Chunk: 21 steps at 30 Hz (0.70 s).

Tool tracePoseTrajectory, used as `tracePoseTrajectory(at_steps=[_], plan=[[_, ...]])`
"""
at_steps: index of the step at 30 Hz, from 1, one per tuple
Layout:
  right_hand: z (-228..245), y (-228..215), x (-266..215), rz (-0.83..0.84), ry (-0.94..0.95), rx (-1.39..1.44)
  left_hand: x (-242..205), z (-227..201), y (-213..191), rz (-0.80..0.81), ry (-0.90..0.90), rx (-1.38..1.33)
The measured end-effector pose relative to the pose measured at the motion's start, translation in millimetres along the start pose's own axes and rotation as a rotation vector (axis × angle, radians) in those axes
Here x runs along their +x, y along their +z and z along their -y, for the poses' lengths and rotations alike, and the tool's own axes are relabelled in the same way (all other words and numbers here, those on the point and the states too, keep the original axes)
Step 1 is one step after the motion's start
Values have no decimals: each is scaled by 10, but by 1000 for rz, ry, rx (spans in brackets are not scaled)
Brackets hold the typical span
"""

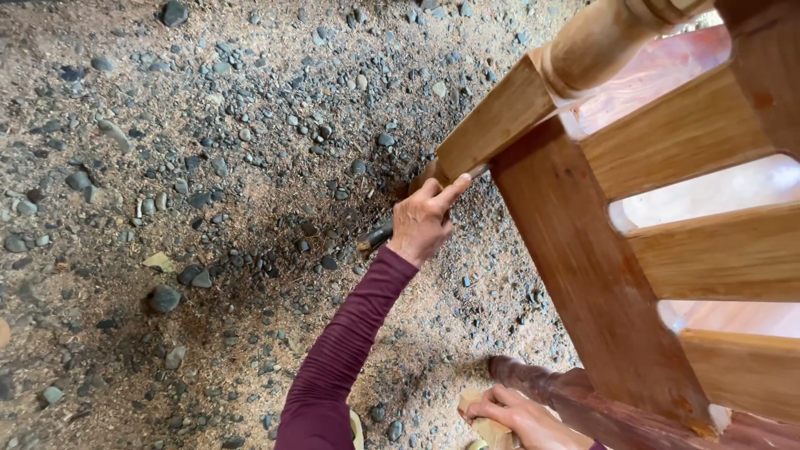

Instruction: The person applies wood filler to gaps and holes in a wooden chair using a putty knife and a wooden spatula.

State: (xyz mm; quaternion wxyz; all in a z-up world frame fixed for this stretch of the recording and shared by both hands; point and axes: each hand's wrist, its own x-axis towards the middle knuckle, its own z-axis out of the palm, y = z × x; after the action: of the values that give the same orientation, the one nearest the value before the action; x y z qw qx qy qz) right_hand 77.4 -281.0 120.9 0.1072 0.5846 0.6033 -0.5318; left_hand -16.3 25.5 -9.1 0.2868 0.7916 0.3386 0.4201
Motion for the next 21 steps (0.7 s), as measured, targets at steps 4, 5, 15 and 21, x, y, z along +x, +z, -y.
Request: tracePoseTrajectory(at_steps=[4,5,15,21], plan=[[141,-49,-56,-65,-54,24,-118,-145,-98,-180,56,-50],[132,-41,-58,-63,-55,25,-151,-124,-31,-179,54,-49],[-125,55,-59,-56,-48,6,-64,-325,119,-290,70,-219],[-295,98,-62,-66,-60,9,25,-269,291,-324,61,-287]])
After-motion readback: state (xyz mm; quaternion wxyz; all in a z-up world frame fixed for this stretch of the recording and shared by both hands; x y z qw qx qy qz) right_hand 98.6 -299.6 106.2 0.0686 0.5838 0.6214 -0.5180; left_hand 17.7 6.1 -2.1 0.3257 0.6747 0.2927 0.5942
